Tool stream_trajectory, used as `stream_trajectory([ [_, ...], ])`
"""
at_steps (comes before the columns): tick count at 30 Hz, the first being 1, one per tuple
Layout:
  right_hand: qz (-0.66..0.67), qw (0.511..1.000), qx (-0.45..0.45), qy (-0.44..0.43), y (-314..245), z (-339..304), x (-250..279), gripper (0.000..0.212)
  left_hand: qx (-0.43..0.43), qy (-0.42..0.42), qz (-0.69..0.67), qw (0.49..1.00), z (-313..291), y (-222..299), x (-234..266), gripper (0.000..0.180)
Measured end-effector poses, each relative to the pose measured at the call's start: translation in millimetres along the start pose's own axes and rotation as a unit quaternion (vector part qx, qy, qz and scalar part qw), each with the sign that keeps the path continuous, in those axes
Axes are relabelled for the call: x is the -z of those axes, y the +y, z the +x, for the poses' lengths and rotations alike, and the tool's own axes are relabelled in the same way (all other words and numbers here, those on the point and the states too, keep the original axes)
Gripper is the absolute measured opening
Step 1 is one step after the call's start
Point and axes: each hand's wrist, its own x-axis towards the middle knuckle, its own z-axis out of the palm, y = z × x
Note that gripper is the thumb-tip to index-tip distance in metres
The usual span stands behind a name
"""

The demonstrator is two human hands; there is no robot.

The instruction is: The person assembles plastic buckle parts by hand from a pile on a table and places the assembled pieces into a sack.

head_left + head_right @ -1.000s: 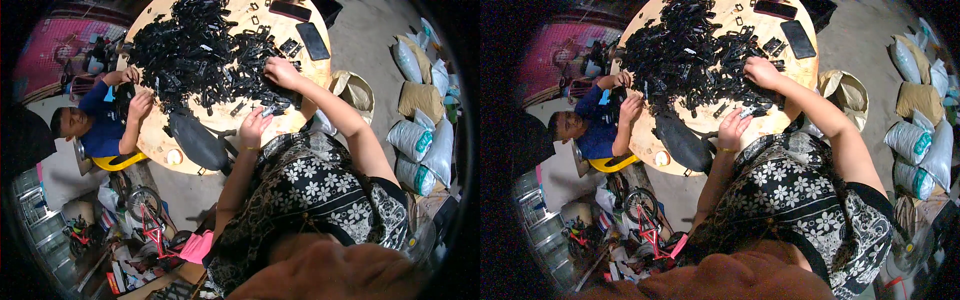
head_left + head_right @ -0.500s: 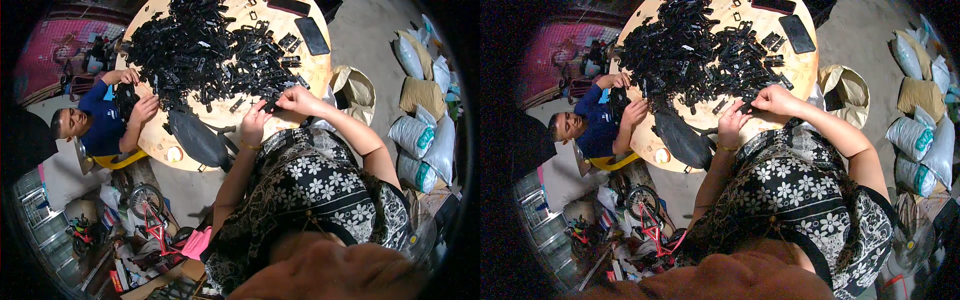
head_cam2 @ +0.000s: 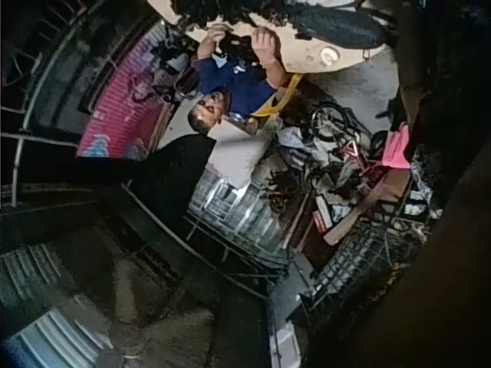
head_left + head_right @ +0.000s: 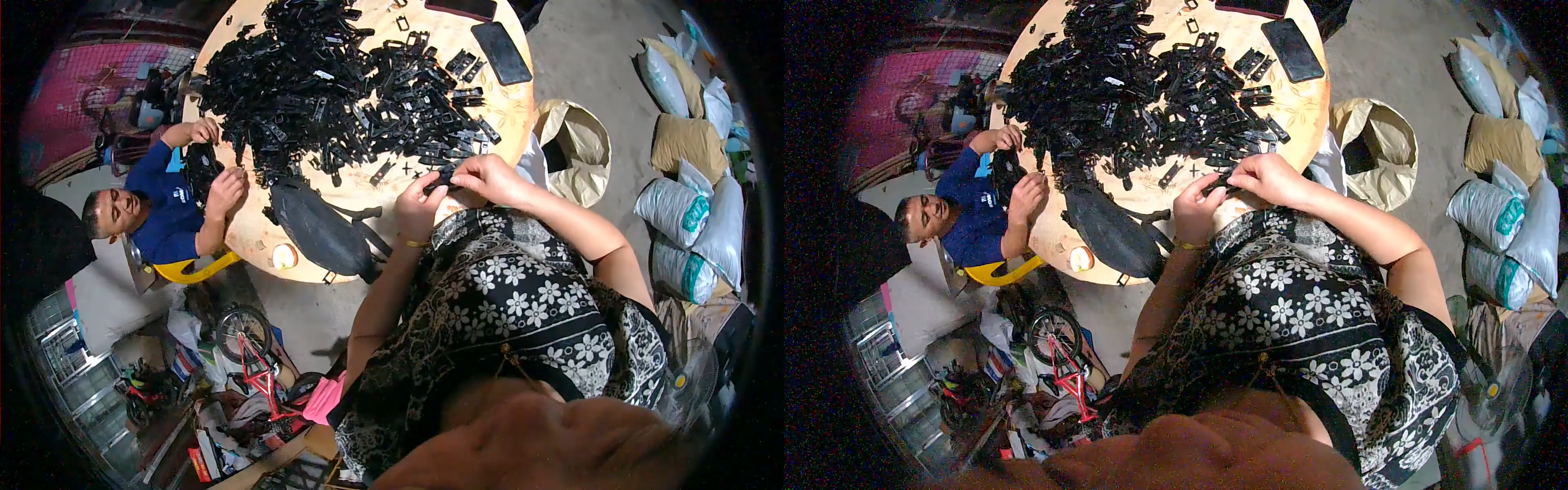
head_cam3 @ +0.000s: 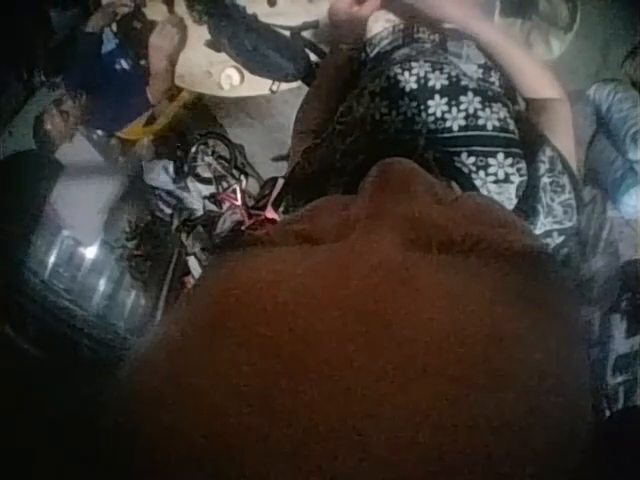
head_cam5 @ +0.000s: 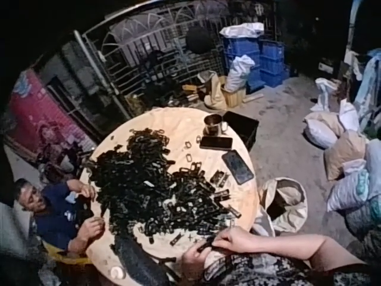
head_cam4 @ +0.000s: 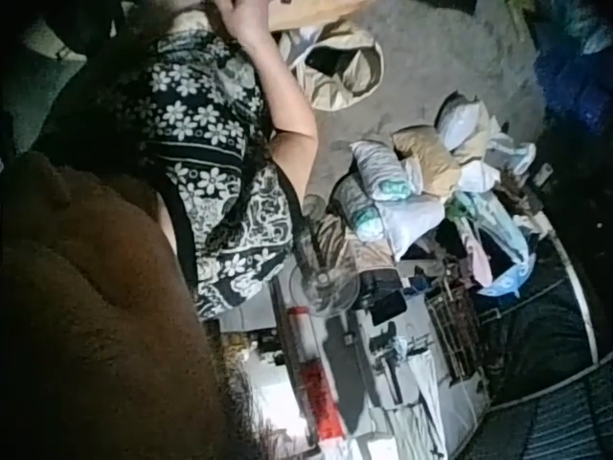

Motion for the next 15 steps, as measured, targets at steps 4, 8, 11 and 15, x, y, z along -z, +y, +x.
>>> stream_trajectory([
  [4, -0.102, 0.994, -0.027, 0.031, 2.1, -14.0, -0.9, 0.023, 0.102, -0.029, -0.130, 0.986, 0.1, -5.0, 2.3, 0.037],
  [8, 0.278, 0.950, -0.121, -0.070, 28.2, -25.0, -2.6, 0.021, 0.165, -0.128, -0.272, 0.939, -7.8, -5.7, -4.5, 0.042],
  [11, 0.299, 0.942, -0.139, -0.062, 42.2, -33.3, -7.9, 0.018, 0.185, -0.158, -0.280, 0.928, -8.4, -14.9, -9.1, 0.043],
  [15, 0.175, 0.975, -0.130, -0.034, 53.4, -46.3, 0.2, 0.016, 0.183, -0.176, -0.204, 0.945, -7.9, -15.8, -22.5, 0.040],
])
